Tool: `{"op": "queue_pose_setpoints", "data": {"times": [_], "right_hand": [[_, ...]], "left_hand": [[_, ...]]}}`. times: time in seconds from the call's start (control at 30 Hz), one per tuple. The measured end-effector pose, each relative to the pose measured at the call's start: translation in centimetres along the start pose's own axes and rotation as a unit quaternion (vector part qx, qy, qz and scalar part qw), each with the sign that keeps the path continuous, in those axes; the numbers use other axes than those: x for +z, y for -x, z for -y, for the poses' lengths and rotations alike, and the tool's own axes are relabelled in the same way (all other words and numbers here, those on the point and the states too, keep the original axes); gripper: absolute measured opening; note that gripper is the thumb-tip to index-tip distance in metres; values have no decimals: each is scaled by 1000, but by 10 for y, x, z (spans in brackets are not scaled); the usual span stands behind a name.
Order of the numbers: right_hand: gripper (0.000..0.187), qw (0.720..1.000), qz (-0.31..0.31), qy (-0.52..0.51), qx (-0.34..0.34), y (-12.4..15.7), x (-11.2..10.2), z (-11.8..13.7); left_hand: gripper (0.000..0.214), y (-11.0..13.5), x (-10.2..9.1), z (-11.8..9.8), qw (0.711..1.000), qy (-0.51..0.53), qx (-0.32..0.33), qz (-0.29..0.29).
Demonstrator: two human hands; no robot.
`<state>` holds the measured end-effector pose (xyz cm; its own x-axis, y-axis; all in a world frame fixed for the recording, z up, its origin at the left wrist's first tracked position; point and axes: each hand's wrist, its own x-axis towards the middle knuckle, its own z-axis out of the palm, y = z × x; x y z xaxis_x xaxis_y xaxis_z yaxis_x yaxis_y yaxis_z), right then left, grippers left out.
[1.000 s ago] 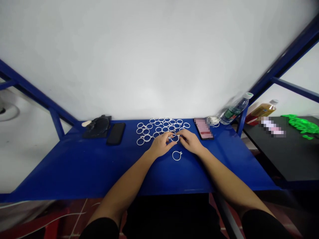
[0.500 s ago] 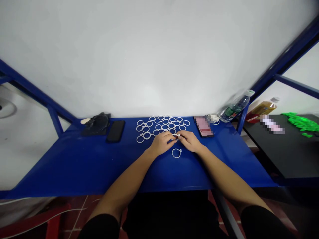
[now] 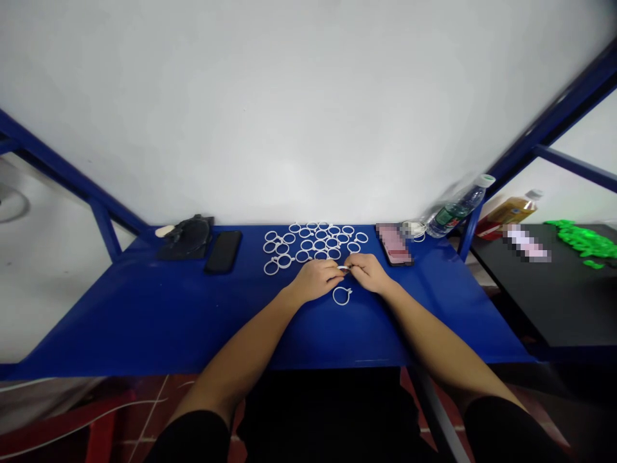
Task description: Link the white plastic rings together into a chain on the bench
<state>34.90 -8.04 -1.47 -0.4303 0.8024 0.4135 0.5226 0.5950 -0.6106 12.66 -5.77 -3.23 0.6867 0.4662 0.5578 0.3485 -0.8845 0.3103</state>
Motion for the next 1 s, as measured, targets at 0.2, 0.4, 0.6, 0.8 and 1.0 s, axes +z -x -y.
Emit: {"op": "queue_pose_setpoints", "data": {"times": [0.2, 0.4, 0.6, 0.8, 1.0], "right_hand": [[39, 1000, -21, 11, 13, 3, -5, -9], [47, 990, -79, 80, 82, 3, -14, -32], [45, 979, 13, 157, 130, 1, -7, -47], [26, 985, 3, 134, 109, 0, -6, -49], [24, 991, -22, 98, 86, -3, -6, -37]], "left_hand": [[17, 0, -2, -1, 1000, 8, -14, -7], [26, -2, -4, -5, 1000, 25, -9, 7], [29, 0, -4, -8, 997, 34, -43, 50], [24, 0, 0, -7, 990, 54, -20, 132], [15, 0, -1, -7, 982, 28, -13, 187]]}}
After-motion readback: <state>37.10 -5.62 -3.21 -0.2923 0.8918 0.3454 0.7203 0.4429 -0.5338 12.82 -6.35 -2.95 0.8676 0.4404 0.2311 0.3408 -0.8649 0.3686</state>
